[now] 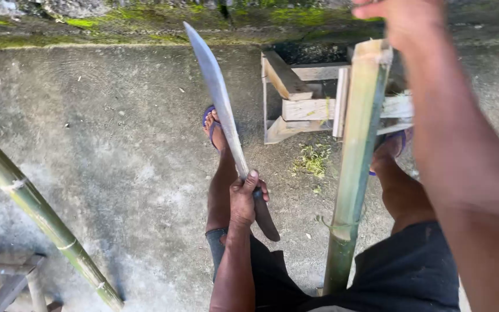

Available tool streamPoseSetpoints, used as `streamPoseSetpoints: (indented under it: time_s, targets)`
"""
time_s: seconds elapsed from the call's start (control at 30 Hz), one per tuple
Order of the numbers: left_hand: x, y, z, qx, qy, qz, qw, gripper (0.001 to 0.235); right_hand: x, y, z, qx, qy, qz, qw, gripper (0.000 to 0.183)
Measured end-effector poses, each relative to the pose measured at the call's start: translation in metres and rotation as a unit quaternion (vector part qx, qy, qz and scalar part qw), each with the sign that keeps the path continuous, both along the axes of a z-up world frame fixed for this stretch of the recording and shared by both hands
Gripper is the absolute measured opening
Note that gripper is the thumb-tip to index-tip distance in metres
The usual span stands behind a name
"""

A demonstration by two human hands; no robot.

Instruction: Shaping or scraping a bamboo pole using a large knife or machete.

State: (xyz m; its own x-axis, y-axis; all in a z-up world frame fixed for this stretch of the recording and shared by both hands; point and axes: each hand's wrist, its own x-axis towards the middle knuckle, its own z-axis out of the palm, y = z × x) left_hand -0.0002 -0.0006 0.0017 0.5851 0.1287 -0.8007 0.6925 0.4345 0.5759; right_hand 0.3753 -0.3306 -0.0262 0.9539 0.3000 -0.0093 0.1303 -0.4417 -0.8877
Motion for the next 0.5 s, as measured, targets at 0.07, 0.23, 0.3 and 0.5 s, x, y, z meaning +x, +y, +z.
streamPoseSetpoints:
  time_s: [0.07, 0.23, 0.3, 0.5]
  targets:
    - [-0.002, -0.002, -0.007, -0.009, -0.008, 0.007, 1.0, 0.04, -0.078, -0.03, 0.102, 0.033, 0.055, -0.127, 0.99, 0.013]
    - [-0.005, -0.01, -0.016, 0.002, -0.015, 0.006, 1.0, 0.043, -0.126, -0.09, 0.175, 0.105, 0.122, -0.205, 0.965, 0.014]
    - [-0.007, -0.015, -0.015, 0.016, -0.004, 0.006, 1.0, 0.042, -0.139, -0.139, 0.142, 0.062, 0.214, -0.148, 0.964, 0.021]
    - [-0.014, -0.019, -0.025, 0.017, 0.012, 0.003, 1.0, 0.04, -0.128, -0.038, 0.145, -0.127, 0.343, -0.127, 0.922, 0.029]
